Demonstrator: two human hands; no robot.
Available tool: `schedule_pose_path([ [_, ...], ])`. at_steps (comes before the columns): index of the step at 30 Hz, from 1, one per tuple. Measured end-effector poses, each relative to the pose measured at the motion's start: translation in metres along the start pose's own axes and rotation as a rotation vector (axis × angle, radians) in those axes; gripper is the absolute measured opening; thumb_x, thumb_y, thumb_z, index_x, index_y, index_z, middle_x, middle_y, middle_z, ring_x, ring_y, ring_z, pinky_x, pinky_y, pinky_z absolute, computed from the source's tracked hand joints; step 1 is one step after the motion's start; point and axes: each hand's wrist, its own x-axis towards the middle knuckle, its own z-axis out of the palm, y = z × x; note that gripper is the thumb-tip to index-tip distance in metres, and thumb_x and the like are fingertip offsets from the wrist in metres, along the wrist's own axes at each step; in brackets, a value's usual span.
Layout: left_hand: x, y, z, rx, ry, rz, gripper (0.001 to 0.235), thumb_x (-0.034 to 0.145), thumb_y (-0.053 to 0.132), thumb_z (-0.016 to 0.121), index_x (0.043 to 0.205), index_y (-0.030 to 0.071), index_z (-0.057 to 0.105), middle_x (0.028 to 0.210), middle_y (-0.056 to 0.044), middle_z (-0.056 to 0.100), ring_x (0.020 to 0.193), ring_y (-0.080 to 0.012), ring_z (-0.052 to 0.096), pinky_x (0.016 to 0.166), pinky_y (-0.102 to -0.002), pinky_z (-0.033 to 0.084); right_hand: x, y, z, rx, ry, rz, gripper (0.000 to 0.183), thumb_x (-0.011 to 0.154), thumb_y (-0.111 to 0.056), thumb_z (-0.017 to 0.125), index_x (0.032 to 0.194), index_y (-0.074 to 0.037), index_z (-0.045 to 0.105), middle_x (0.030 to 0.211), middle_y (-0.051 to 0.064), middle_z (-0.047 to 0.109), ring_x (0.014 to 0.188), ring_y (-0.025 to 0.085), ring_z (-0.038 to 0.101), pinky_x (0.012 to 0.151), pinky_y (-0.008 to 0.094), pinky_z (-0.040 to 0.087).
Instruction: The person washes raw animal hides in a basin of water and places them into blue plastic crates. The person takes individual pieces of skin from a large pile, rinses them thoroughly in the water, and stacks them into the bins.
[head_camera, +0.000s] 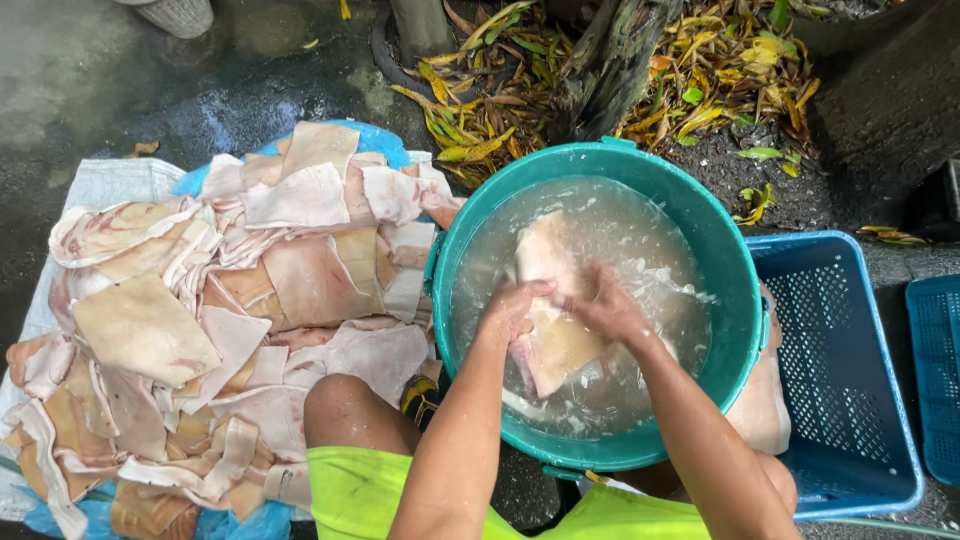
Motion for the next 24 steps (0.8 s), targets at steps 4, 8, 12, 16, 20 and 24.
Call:
schedule_pose_path([
  [4, -0.04, 0.029, 0.01, 0.167, -0.106, 0.227, 0.056, 0.074, 0.018, 0.082, 0.127, 0.005, 0.065, 0.108, -0.012, 0.075, 0.094, -0.0224, 0.074, 0.082, -0.038, 0.058, -0.001, -0.018, -0.028, 0.529, -0.103, -0.046, 0.119, 0.07, -0.042, 0.087, 0.16, -0.006, 0.019, 0.155, 0.021, 0.041, 0.14, 0.032, 0.046, 0.118, 0.046, 0.035],
  [8, -0.086, 0.07, 0.028, 0.435, -0.345, 0.688, 0.055, 0.079, 0.018, 0.083, 0.128, 0.0, 0.066, 0.116, -0.013, 0.076, 0.105, -0.0197, 0.071, 0.095, -0.036, 0.056, -0.018, -0.025, -0.068, 0.956, -0.336, -0.133, 0.125, 0.057, -0.03, 0.096, 0.159, -0.003, 0.029, 0.149, 0.015, 0.051, 0.138, 0.029, 0.049, 0.121, 0.044, 0.033],
  [12, -0.134, 0.139, 0.058, 0.59, -0.479, 0.889, 0.06, 0.078, 0.021, 0.085, 0.131, 0.002, 0.063, 0.12, -0.012, 0.075, 0.108, -0.0207, 0.072, 0.098, -0.036, 0.055, -0.042, -0.049, -0.12, 0.899, -0.295, -0.422, 0.118, 0.059, -0.026, 0.096, 0.157, 0.002, 0.037, 0.148, 0.016, 0.054, 0.141, 0.03, 0.051, 0.124, 0.043, 0.032],
  [16, -0.189, 0.196, 0.072, 0.904, -0.436, 1.163, 0.056, 0.078, 0.028, 0.087, 0.126, 0.009, 0.066, 0.111, -0.014, 0.077, 0.101, -0.0295, 0.075, 0.089, -0.039, 0.058, -0.077, -0.081, -0.181, 0.605, -0.063, -0.605, 0.112, 0.055, -0.029, 0.094, 0.151, -0.009, 0.042, 0.135, 0.008, 0.058, 0.128, 0.024, 0.057, 0.111, 0.047, 0.044],
  [20, -0.21, 0.209, 0.064, 1.016, -0.357, 1.306, 0.047, 0.08, 0.026, 0.084, 0.123, 0.012, 0.069, 0.107, -0.016, 0.077, 0.101, -0.0382, 0.071, 0.086, -0.045, 0.057, -0.095, -0.076, -0.205, 0.119, 0.175, -1.116, 0.057, 0.076, -0.02, 0.086, 0.128, -0.011, 0.066, 0.117, 0.004, 0.07, 0.12, 0.018, 0.06, 0.124, 0.04, 0.04],
  [24, -0.189, 0.19, 0.054, 1.035, -0.294, 1.236, 0.041, 0.077, 0.02, 0.079, 0.117, 0.011, 0.071, 0.106, -0.018, 0.075, 0.099, -0.0401, 0.07, 0.083, -0.047, 0.056, -0.082, -0.068, -0.15, 1.14, -0.088, -0.345, 0.037, 0.098, -0.028, 0.07, 0.122, 0.0, 0.066, 0.12, 0.013, 0.074, 0.111, 0.024, 0.069, 0.101, 0.041, 0.056],
])
